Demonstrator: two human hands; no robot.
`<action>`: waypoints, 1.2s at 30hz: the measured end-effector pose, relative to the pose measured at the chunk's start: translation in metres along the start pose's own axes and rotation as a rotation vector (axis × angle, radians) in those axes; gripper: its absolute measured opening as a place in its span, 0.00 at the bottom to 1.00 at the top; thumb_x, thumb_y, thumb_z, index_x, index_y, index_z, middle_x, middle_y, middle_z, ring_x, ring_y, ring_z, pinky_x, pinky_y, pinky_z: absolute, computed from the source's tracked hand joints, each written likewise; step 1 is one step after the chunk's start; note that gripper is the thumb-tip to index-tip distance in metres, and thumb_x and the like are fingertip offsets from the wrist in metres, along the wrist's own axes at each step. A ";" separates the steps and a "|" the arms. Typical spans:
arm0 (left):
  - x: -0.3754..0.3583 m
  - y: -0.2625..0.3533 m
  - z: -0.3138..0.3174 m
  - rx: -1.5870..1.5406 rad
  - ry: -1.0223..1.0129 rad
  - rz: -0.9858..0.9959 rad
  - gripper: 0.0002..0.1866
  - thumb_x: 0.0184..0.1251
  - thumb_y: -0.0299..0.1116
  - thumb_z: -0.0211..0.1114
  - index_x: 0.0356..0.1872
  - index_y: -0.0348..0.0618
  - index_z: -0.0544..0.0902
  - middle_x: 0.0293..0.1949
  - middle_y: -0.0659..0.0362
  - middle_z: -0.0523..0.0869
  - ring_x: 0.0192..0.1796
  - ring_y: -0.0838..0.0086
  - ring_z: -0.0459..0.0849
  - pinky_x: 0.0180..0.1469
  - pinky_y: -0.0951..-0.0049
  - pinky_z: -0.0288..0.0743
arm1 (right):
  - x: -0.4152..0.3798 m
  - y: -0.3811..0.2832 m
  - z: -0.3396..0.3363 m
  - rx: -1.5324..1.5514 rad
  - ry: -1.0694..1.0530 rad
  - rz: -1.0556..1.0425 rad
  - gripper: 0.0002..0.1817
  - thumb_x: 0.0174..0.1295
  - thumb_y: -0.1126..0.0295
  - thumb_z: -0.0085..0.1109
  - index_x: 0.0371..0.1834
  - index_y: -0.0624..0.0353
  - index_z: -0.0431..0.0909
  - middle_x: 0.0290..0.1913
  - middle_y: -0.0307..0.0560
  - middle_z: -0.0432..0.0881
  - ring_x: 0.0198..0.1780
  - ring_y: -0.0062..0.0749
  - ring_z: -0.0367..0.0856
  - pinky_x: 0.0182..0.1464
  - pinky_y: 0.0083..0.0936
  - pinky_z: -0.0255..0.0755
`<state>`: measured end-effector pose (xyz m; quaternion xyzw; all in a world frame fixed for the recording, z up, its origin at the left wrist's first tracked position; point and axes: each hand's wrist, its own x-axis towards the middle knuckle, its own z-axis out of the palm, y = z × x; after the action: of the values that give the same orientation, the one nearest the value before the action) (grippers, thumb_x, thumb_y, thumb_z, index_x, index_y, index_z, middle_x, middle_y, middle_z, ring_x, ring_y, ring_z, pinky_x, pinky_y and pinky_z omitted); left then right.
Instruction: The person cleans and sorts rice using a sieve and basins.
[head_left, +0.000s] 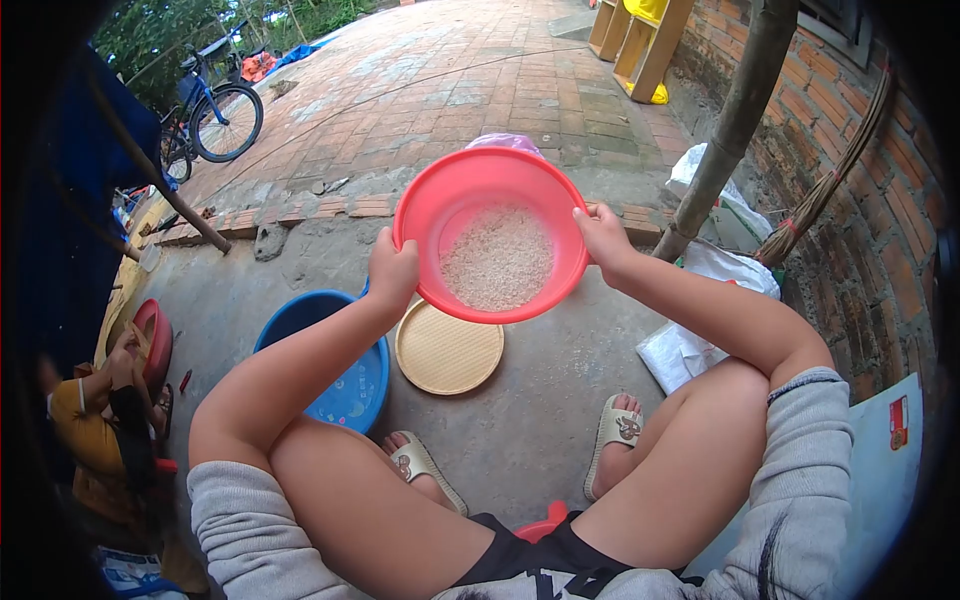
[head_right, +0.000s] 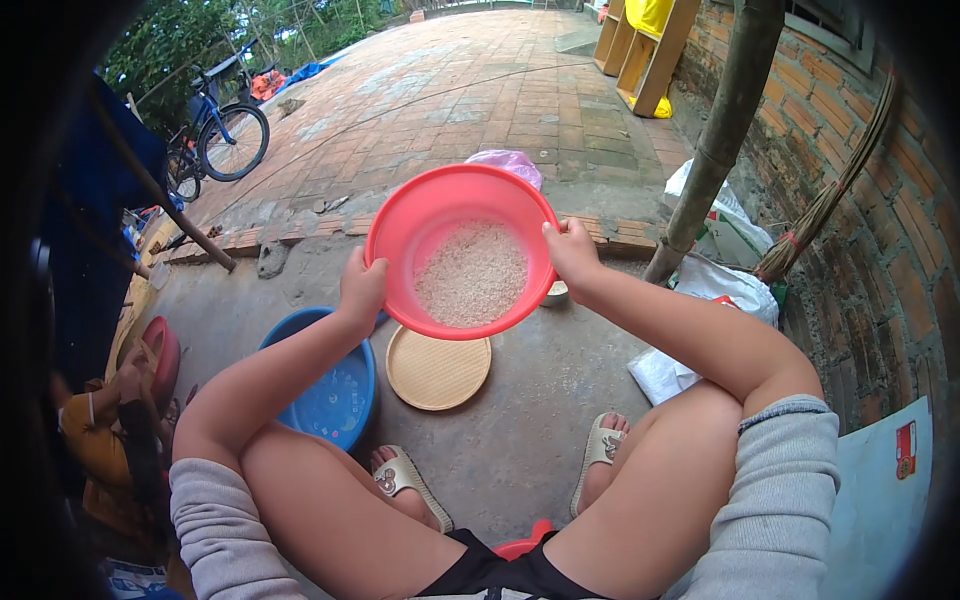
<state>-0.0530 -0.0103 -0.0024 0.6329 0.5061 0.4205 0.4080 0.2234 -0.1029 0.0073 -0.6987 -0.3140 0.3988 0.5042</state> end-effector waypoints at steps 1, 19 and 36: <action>0.001 0.004 -0.003 -0.078 0.033 0.079 0.12 0.56 0.27 0.51 0.42 0.34 0.72 0.37 0.48 0.81 0.37 0.65 0.81 0.41 0.68 0.74 | 0.002 -0.005 0.001 0.074 -0.031 -0.210 0.13 0.66 0.60 0.45 0.43 0.59 0.63 0.34 0.49 0.78 0.30 0.29 0.80 0.27 0.26 0.74; 0.038 -0.003 -0.016 0.008 0.144 0.447 0.13 0.60 0.29 0.52 0.45 0.35 0.73 0.32 0.48 0.82 0.38 0.60 0.81 0.44 0.64 0.72 | -0.003 -0.015 0.002 0.169 -0.246 -0.307 0.14 0.68 0.61 0.41 0.51 0.57 0.61 0.37 0.48 0.78 0.31 0.32 0.82 0.36 0.32 0.77; 0.021 0.029 -0.009 -0.149 0.030 0.373 0.10 0.60 0.26 0.51 0.43 0.35 0.72 0.35 0.53 0.79 0.36 0.69 0.79 0.39 0.71 0.73 | 0.005 -0.026 -0.014 0.196 -0.129 -0.463 0.15 0.68 0.60 0.40 0.48 0.59 0.65 0.35 0.44 0.78 0.31 0.24 0.78 0.32 0.26 0.75</action>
<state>-0.0502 0.0066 0.0308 0.6774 0.3536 0.5345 0.3611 0.2371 -0.0970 0.0329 -0.5291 -0.4568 0.3450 0.6264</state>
